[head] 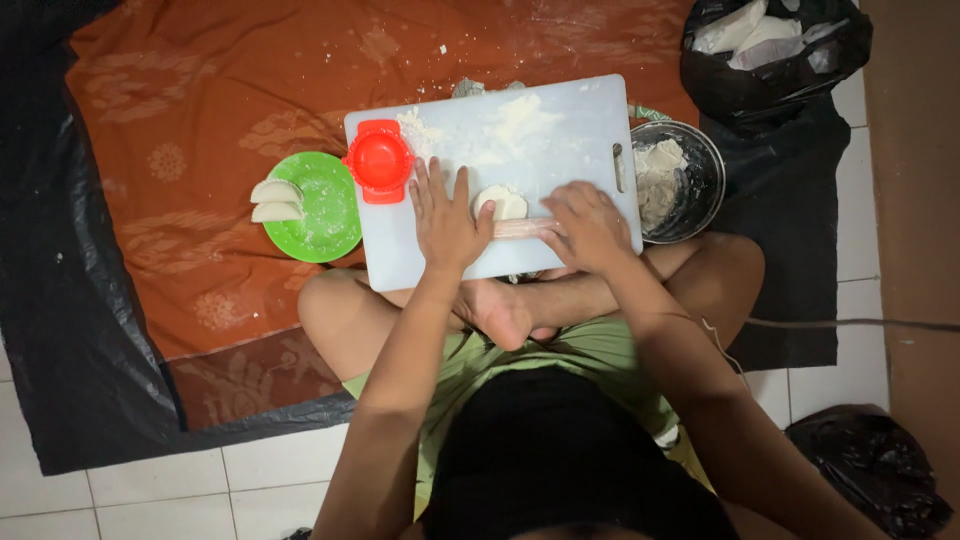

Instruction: The person is preparing thin dough wrappers by hand-rolling dough into small balls and then flattening them using a rolling pin on a board.

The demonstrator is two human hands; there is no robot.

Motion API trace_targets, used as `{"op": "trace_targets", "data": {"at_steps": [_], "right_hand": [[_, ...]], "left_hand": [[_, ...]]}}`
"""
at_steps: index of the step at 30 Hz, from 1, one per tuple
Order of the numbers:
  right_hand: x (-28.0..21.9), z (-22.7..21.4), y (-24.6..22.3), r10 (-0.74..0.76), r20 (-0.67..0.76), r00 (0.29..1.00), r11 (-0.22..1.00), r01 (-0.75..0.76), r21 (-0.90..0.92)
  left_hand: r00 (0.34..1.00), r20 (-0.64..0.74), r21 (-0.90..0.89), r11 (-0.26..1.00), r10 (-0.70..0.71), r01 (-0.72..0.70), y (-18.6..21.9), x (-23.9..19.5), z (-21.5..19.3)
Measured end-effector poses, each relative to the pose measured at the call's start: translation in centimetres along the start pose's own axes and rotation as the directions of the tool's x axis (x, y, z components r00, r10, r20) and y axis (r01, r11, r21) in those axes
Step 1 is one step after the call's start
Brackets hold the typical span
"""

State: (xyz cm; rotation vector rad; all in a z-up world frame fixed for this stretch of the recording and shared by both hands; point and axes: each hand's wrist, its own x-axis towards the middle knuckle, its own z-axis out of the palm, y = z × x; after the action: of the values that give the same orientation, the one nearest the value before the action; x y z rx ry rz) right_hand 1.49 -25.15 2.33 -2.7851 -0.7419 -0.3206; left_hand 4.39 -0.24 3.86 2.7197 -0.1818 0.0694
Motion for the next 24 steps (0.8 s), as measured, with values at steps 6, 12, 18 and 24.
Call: {"op": "trace_targets", "data": {"at_steps": [6,12,18,24], "right_hand": [[5.3,-0.9,0.4,0.318,0.081,0.945,0.948,-0.317,-0.028],[6.3,-0.2,1.1,0.382,0.104,0.918,0.924,-0.382,-0.02],[0.9,0.9,-1.4,0.308,0.041,0.951,0.951,-0.305,-0.054],[4.7,1.6,0.9,0.409,0.039,0.912,0.912,-0.41,0.008]], "left_hand": [[0.977,-0.199,-0.02,0.996,0.077,-0.082,-0.8,2.9,1.4],[0.96,-0.249,-0.014,0.991,0.127,-0.135,-2.3,4.5,3.0],[0.99,-0.111,0.056,0.995,0.091,-0.085,-0.9,-0.5,1.6],[0.998,-0.059,0.008,1.0,0.009,-0.009,-1.5,2.9,2.3]]}}
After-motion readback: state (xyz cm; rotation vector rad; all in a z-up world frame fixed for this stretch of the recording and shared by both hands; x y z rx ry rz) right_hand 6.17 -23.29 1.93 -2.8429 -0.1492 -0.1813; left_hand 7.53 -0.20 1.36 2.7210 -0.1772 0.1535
